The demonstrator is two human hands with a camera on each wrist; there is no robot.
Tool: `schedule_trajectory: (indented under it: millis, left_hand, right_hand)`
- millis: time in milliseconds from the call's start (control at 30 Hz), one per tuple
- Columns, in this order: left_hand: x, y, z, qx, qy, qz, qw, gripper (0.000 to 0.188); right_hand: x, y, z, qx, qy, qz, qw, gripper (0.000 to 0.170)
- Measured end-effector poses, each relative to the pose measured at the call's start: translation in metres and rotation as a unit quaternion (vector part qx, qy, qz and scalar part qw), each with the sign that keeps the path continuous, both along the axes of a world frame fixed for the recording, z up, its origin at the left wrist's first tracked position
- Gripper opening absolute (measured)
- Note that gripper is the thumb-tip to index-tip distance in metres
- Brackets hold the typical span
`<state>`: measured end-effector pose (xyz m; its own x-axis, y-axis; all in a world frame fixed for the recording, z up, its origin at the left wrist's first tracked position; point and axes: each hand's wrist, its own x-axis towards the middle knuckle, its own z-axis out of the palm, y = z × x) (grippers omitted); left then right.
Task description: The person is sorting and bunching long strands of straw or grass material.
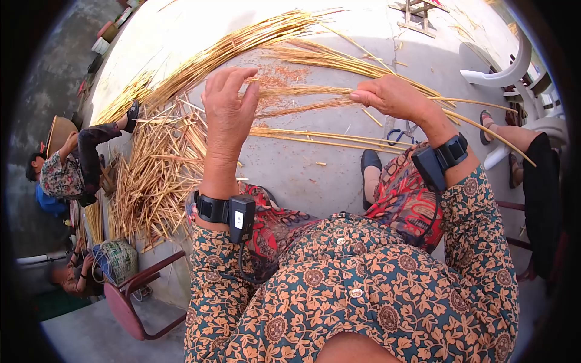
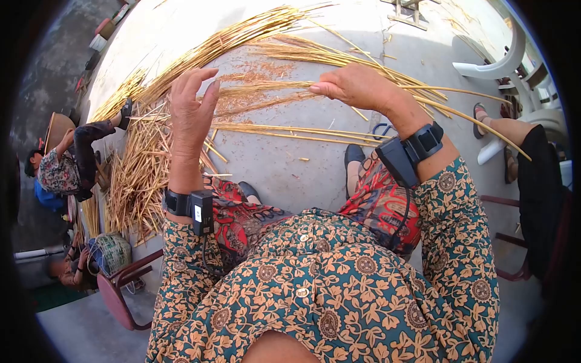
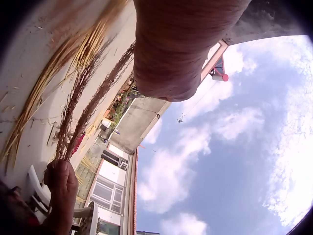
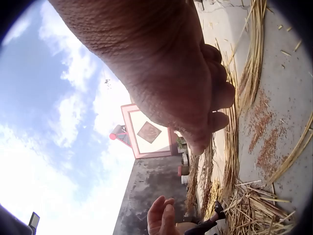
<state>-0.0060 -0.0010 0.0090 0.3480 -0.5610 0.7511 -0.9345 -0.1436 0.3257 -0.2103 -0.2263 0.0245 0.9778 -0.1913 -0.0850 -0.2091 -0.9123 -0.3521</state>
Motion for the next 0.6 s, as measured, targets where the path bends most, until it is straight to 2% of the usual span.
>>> schedule_trajectory:
  millis: [67,133,267,367,600]
  left_hand:
    - [-0.004,-0.006,-0.007,0.033,-0.005,-0.039,0.999,0.015]
    - [-0.007,-0.009,-0.008,0.065,-0.004,-0.07,0.995,0.015]
    - [-0.01,-0.009,-0.009,0.093,0.009,-0.076,0.993,0.013]
    - [-0.012,-0.008,-0.009,0.113,0.014,-0.072,0.991,0.012]
    - [-0.012,-0.009,-0.008,0.129,0.026,-0.092,0.987,0.009]
  right_hand:
    - [0.0,-0.001,-0.009,-0.024,-0.065,0.037,0.997,0.047]
    - [0.001,0.002,-0.007,-0.031,-0.053,0.042,0.997,0.046]
    - [0.006,0.008,0.002,-0.077,0.008,0.029,0.997,0.049]
    - [0.004,0.008,0.0,-0.088,-0.021,0.037,0.995,0.049]
    - [0.006,0.01,0.004,-0.132,-0.011,0.042,0.99,0.048]
